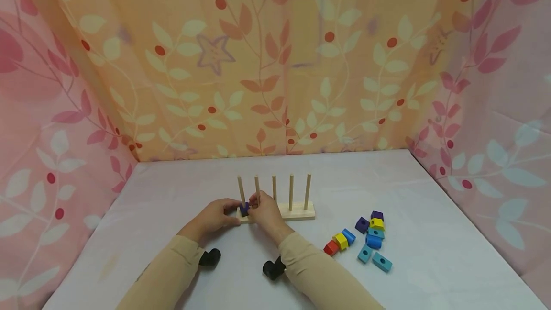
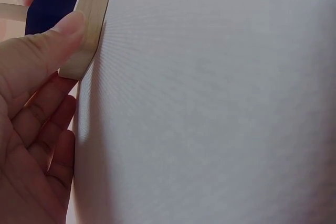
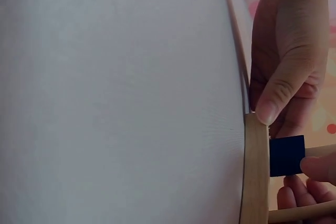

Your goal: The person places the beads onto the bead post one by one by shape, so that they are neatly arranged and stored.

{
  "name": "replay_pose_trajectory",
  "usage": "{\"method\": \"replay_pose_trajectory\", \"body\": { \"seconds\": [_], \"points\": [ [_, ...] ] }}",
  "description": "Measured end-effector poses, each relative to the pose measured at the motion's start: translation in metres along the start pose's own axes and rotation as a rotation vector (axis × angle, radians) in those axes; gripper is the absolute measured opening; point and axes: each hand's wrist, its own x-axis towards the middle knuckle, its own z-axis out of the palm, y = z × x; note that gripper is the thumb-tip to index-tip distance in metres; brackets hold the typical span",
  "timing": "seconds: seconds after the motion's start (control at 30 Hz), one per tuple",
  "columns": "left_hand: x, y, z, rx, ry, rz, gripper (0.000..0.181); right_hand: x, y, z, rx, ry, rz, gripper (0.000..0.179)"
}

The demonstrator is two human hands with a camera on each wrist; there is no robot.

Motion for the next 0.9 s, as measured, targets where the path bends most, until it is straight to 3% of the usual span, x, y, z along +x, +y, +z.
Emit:
{"method": "replay_pose_trajectory", "body": {
  "seconds": [0.23, 0.47, 0.7, 0.9],
  "points": [
    [-0.001, 0.002, -0.001, 0.023, -0.003, -0.024, 0.051, -0.005, -0.007, -0.012, -0.087, -0.07, -0.006, 0.035],
    [-0.001, 0.002, 0.0, -0.007, -0.012, -0.054, 0.052, -0.013, -0.016, -0.031, -0.172, -0.108, -0.081, 0.043],
    [0.0, -0.002, 0.003, -0.031, -0.003, -0.055, 0.051, -0.021, -0.025, -0.057, -0.074, -0.197, -0.171, 0.052],
    [-0.001, 0.001, 0.001, -0.024, 0.0, -0.062, 0.05, -0.031, -0.036, -0.089, -0.035, -0.272, -0.238, 0.049]
  ]
}}
